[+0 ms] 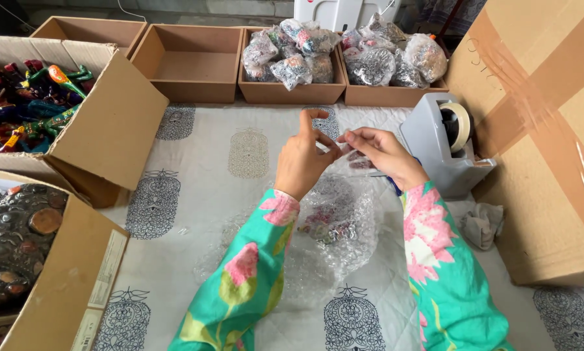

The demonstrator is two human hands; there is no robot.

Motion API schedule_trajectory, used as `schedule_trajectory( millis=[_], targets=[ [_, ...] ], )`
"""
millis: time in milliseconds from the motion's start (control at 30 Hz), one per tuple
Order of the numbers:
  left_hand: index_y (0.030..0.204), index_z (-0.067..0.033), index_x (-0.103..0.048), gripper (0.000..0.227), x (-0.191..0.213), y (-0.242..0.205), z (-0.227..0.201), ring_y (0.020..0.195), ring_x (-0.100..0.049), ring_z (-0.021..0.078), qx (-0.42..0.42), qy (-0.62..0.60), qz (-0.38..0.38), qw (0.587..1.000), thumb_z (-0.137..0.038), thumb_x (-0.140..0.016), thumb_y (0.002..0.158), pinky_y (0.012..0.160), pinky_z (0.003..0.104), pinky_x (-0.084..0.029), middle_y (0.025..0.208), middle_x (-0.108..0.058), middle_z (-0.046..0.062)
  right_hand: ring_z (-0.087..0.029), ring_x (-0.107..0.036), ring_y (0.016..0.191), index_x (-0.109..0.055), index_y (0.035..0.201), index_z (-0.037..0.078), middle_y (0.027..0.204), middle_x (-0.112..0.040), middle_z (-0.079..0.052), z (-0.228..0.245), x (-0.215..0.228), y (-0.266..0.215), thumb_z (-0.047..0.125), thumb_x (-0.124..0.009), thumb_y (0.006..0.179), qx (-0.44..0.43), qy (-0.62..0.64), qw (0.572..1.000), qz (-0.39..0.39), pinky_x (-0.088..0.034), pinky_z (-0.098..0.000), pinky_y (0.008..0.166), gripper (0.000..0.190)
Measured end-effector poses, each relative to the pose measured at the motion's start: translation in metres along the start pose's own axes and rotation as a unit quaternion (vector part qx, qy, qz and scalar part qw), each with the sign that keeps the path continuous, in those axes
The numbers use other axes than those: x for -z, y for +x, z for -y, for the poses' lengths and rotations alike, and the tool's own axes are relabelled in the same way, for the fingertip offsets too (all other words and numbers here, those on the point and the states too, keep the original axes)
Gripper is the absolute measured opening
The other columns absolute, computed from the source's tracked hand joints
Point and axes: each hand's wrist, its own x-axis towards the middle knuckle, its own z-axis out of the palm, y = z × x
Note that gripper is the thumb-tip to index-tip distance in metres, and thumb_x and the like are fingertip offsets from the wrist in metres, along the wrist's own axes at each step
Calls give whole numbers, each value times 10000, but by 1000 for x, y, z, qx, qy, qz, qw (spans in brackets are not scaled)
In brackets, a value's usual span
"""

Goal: Unpacking small animal figurines from bubble wrap and inspecting them at a packing station.

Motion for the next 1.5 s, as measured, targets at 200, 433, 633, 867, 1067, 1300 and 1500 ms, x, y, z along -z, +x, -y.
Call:
schedule_trajectory(
  millis=[200, 433, 633, 867, 1067, 1300, 1500],
  targets=[
    [1292, -164, -473, 622, 5, -3, -6, 672, -753, 245, -12, 51, 26, 998, -173, -829, 782, 604, 401, -526, 877, -809, -13, -68, -674, 820, -753, 1073, 44, 945, -734, 9, -2, 4, 0, 227, -732, 948, 96, -3, 995, -5, -551, -236, 742, 223],
    [1035, -170, -715, 299, 3, -7, -13, 712, -733, 226, -49, 88, -5, 995, -338, -831, 817, 596, 382, -534, 862, -781, 3, -70, -693, 824, -747, 1049, 52, 957, -751, 3, 10, 3, -11, 216, -713, 954, 70, 21, 997, -39, -560, -236, 752, 193],
    [889, -162, -755, 145, 0, -10, -12, 644, -697, 201, -93, 116, -14, 989, -307, -752, 881, 575, 368, -520, 853, -752, -16, -128, -729, 803, -738, 1044, 30, 933, -743, -34, 8, 6, -11, 177, -749, 909, 92, 37, 994, -39, -608, -281, 763, 200],
    [996, -173, -703, 84, -3, -13, 1, 822, -676, 176, -299, 242, -15, 923, -223, -706, 929, 612, 351, -523, 894, -650, -27, -127, -718, 777, -747, 990, 23, 887, -741, -38, 8, 9, -7, 159, -770, 884, 56, 29, 995, -82, -602, -283, 734, 174],
    [1113, -154, -690, 244, 2, -17, 4, 857, -645, 121, -385, 330, -12, 862, -144, -674, 870, 662, 307, -530, 983, -620, -58, -107, -698, 740, -759, 975, 40, 843, -738, -24, 6, 11, -7, 166, -768, 877, 53, 16, 996, -71, -590, -265, 710, 160],
    [1191, -150, -697, 313, 4, -24, 1, 830, -606, 70, -459, 390, -66, 796, -158, -693, 879, 649, 252, -475, 1095, -645, -82, -91, -675, 727, -749, 962, 45, 822, -722, -9, 6, 17, -7, 163, -788, 864, 44, -5, 998, -53, -574, -263, 690, 158],
    [1178, -179, -716, 284, 4, -28, -1, 786, -598, 63, -470, 394, -99, 784, -144, -700, 896, 613, 249, -426, 1127, -671, -85, -86, -671, 724, -742, 948, 34, 822, -713, -10, 1, 21, -6, 147, -789, 853, 23, -2, 999, -31, -601, -270, 696, 155]
  ],
)
